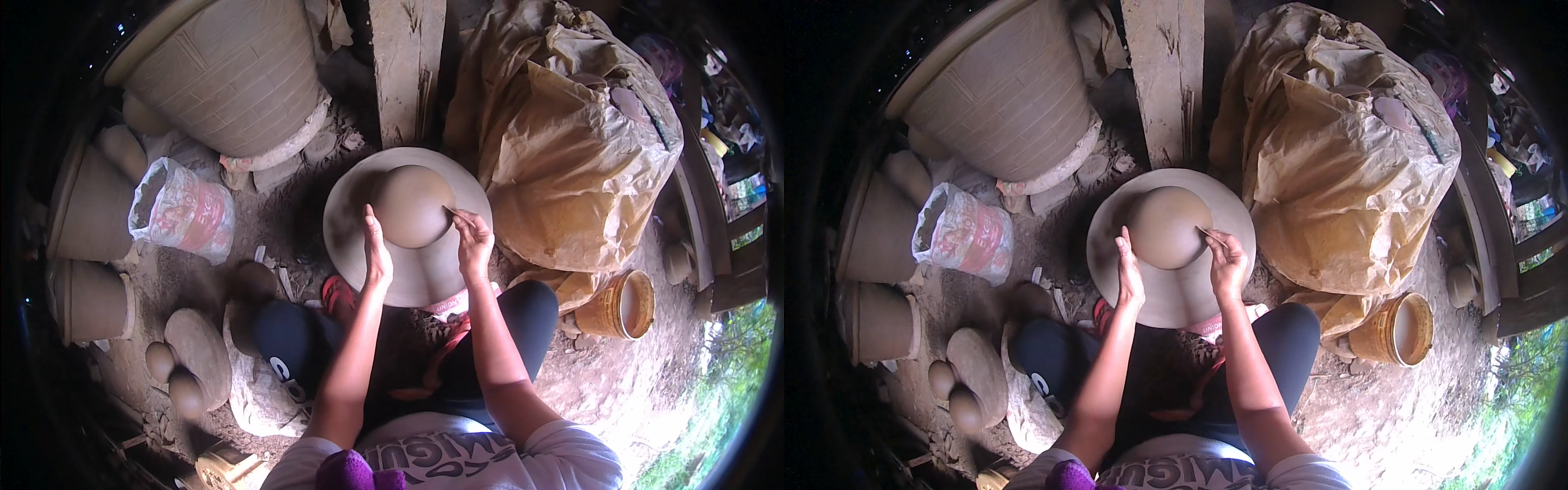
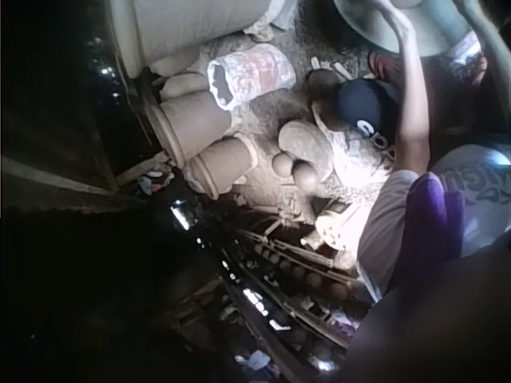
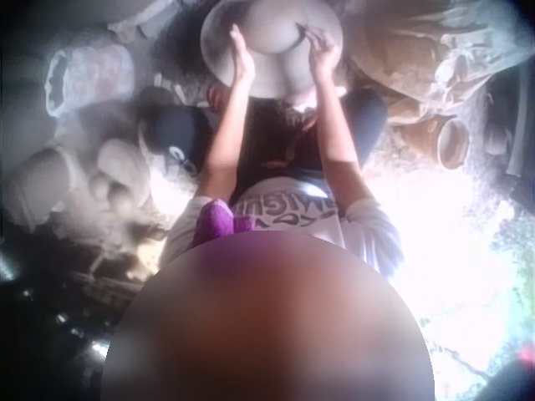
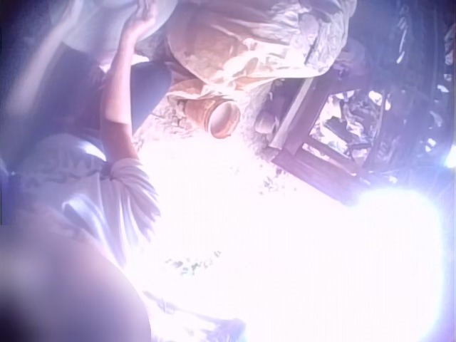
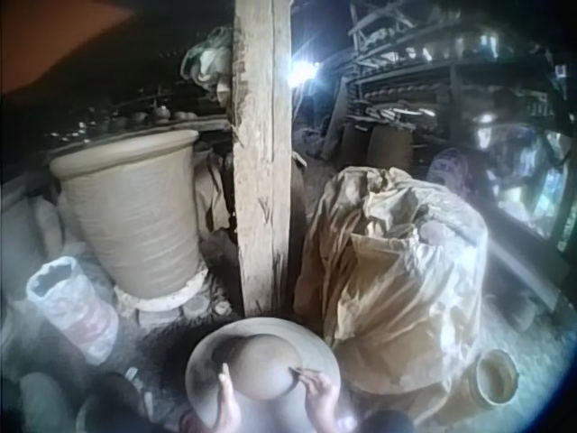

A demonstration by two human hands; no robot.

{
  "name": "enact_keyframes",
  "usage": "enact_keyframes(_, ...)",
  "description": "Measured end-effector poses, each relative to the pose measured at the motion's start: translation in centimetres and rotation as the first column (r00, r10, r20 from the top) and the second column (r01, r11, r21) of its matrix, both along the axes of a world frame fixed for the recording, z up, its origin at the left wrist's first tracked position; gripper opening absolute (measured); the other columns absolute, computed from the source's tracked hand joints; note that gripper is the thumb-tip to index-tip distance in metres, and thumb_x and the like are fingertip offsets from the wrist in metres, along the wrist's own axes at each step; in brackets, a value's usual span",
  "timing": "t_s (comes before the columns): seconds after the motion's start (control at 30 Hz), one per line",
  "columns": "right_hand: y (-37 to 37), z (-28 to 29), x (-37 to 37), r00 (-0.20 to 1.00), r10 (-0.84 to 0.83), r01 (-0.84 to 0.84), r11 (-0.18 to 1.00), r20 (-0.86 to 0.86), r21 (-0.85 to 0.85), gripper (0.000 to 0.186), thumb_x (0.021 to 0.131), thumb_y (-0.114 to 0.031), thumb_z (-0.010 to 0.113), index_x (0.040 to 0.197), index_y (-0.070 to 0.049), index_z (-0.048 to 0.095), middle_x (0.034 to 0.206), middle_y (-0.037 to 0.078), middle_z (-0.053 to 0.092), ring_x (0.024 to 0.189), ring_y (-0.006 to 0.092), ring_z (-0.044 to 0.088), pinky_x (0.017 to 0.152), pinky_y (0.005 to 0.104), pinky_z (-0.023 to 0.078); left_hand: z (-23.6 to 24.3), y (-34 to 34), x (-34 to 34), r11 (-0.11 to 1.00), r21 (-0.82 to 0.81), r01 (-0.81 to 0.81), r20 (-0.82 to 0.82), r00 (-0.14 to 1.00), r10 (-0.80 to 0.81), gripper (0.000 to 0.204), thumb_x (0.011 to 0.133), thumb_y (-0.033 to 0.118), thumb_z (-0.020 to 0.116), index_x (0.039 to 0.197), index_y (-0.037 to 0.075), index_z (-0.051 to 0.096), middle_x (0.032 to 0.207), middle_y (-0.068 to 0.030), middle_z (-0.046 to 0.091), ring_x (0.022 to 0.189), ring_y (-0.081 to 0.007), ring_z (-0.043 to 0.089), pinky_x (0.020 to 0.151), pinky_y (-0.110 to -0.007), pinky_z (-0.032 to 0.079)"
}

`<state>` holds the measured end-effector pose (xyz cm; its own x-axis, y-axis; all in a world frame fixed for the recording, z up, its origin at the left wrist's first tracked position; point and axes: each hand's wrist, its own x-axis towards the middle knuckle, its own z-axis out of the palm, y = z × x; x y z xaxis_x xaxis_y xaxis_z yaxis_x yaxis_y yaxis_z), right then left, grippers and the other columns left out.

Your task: The person shapes a lump of clay on a rotating pottery wheel, smoothing the surface with hands and a small tool. The person then removes the finished clay piece and places it among other similar items on the floor.

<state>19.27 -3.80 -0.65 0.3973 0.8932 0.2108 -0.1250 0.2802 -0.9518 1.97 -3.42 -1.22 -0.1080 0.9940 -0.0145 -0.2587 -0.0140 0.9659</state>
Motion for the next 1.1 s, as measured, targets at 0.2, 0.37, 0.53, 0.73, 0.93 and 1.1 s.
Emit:
enact_keyframes(0.2, 0.1, 0.3, -0.6, 0.999, 0.014, -0.015, 1.000, -0.051, -0.015, 0.008, 0.082, 0.001, 0.060, 0.089, 0.000, 0.063, 0.090, 0.005, 0.063, 0.085, 0.0108, 0.056, 0.080, 0.0225, 0.043, 0.1, 1.0, -1.8, 0.990, 0.071, -0.122, 0.007, 0.993, 0.122, 0.075, 0.091, 0.056, 0.026, 0.140, 0.002, 0.010, 0.148, -0.0130, 0.006, 0.136, -0.0225, 0.010, 0.110, -0.034, 0.006)
enact_keyframes(0.37, 0.0, 0.5, -0.8, 0.999, 0.009, -0.010, 0.999, -0.039, -0.036, 0.008, 0.082, -0.001, 0.060, 0.090, 0.000, 0.063, 0.090, 0.005, 0.063, 0.084, 0.0102, 0.056, 0.080, 0.0220, 0.043, -0.9, 5.0, -9.5, 0.908, -0.158, -0.387, -0.546, 0.801, 0.247, 0.095, 0.077, 0.044, 0.064, 0.139, -0.001, 0.008, 0.144, -0.0219, 0.016, 0.130, -0.0291, 0.025, 0.106, -0.037, 0.024)
enact_keyframes(0.53, -0.4, 0.2, -0.6, 0.992, 0.026, -0.026, 1.000, -0.123, 0.001, 0.008, 0.083, -0.002, 0.060, 0.090, 0.001, 0.063, 0.089, 0.004, 0.063, 0.083, 0.0097, 0.056, 0.079, 0.0219, 0.043, -6.9, -3.5, -4.9, 0.726, -0.409, -0.552, -0.237, 0.833, 0.500, 0.076, 0.086, 0.046, 0.052, 0.135, -0.005, 0.023, 0.135, -0.0259, 0.032, 0.121, -0.0310, 0.040, 0.099, -0.037, 0.034)
enact_keyframes(0.73, -0.5, -0.1, -0.2, 0.992, -0.009, 0.004, 0.999, -0.125, -0.040, 0.011, 0.083, -0.005, 0.061, 0.092, 0.001, 0.062, 0.086, 0.003, 0.062, 0.076, 0.0079, 0.054, 0.072, 0.0205, 0.044, -6.2, -15.8, 5.6, 0.751, -0.652, 0.108, 0.352, 0.920, 0.173, 0.060, 0.080, 0.026, 0.065, 0.127, 0.000, 0.038, 0.123, -0.0115, 0.047, 0.115, -0.0223, 0.042, 0.097, -0.037, 0.034)
enact_keyframes(0.93, 0.0, -0.1, -0.3, 0.961, 0.005, -0.025, 0.997, -0.276, -0.071, 0.010, 0.084, -0.006, 0.060, 0.092, -0.001, 0.062, 0.084, 0.002, 0.063, 0.078, 0.0081, 0.054, 0.075, 0.0223, 0.043, -4.2, -2.0, -6.9, 0.761, -0.441, -0.476, -0.105, 0.869, 0.483, 0.081, 0.076, 0.028, 0.067, 0.136, -0.002, 0.022, 0.139, -0.0194, 0.028, 0.126, -0.0289, 0.032, 0.102, -0.038, 0.029)
enact_keyframes(1.1, 0.2, -0.3, -0.6, 0.951, 0.013, -0.043, 0.995, -0.309, -0.090, 0.013, 0.084, -0.008, 0.061, 0.095, -0.001, 0.061, 0.087, 0.003, 0.062, 0.079, 0.0086, 0.055, 0.073, 0.0232, 0.045, -3.7, 4.6, -12.2, 0.870, -0.437, -0.229, -0.063, 0.973, 0.224, 0.093, 0.073, 0.048, 0.067, 0.136, -0.003, 0.021, 0.139, -0.0207, 0.027, 0.125, -0.0277, 0.033, 0.103, -0.037, 0.028)
